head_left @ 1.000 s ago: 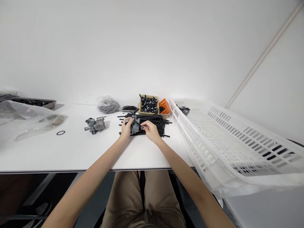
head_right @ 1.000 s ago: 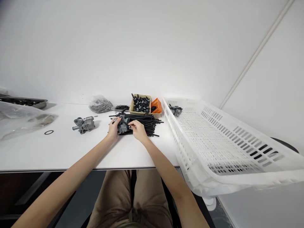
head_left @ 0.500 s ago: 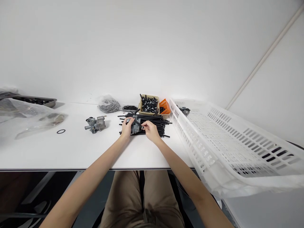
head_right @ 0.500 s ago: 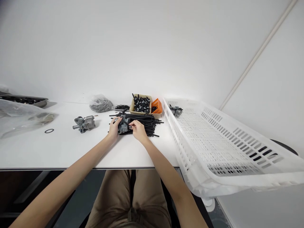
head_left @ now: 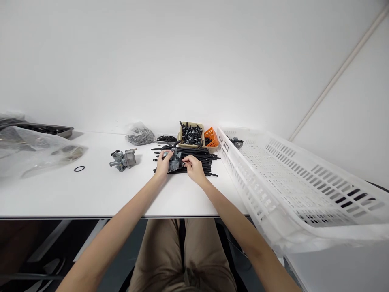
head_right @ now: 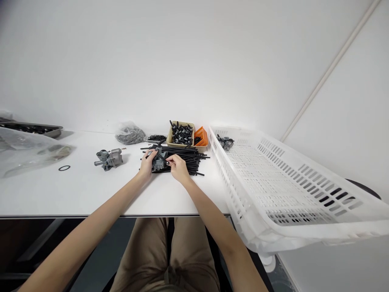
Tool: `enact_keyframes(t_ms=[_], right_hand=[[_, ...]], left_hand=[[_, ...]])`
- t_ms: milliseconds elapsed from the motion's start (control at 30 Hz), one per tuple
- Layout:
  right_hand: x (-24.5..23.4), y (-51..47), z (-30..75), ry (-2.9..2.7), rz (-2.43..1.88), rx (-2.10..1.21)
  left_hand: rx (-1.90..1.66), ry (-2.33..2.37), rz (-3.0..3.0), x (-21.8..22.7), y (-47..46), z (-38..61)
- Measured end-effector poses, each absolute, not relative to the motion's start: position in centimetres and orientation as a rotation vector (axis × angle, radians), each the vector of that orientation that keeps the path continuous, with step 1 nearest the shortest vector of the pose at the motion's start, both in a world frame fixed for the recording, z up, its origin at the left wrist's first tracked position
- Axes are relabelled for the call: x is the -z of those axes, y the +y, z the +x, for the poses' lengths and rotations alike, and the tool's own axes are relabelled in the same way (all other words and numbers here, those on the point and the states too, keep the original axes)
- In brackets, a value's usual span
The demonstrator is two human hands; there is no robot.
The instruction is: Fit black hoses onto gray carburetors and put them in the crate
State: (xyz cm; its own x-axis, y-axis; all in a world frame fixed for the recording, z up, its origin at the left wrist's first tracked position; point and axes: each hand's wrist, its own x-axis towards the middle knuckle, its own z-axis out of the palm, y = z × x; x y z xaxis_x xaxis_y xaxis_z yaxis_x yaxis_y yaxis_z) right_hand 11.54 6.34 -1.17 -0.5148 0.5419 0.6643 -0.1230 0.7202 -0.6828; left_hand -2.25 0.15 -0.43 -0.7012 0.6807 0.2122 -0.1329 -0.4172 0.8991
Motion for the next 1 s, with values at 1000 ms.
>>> enact_keyframes(t_ms=[1000], right_hand=[[0.88,6.32,11.55,-2.03,-0.343,-0.904]], left_hand=[[-2.161,1.212,0.659,-0.09,0.01,-1.98]])
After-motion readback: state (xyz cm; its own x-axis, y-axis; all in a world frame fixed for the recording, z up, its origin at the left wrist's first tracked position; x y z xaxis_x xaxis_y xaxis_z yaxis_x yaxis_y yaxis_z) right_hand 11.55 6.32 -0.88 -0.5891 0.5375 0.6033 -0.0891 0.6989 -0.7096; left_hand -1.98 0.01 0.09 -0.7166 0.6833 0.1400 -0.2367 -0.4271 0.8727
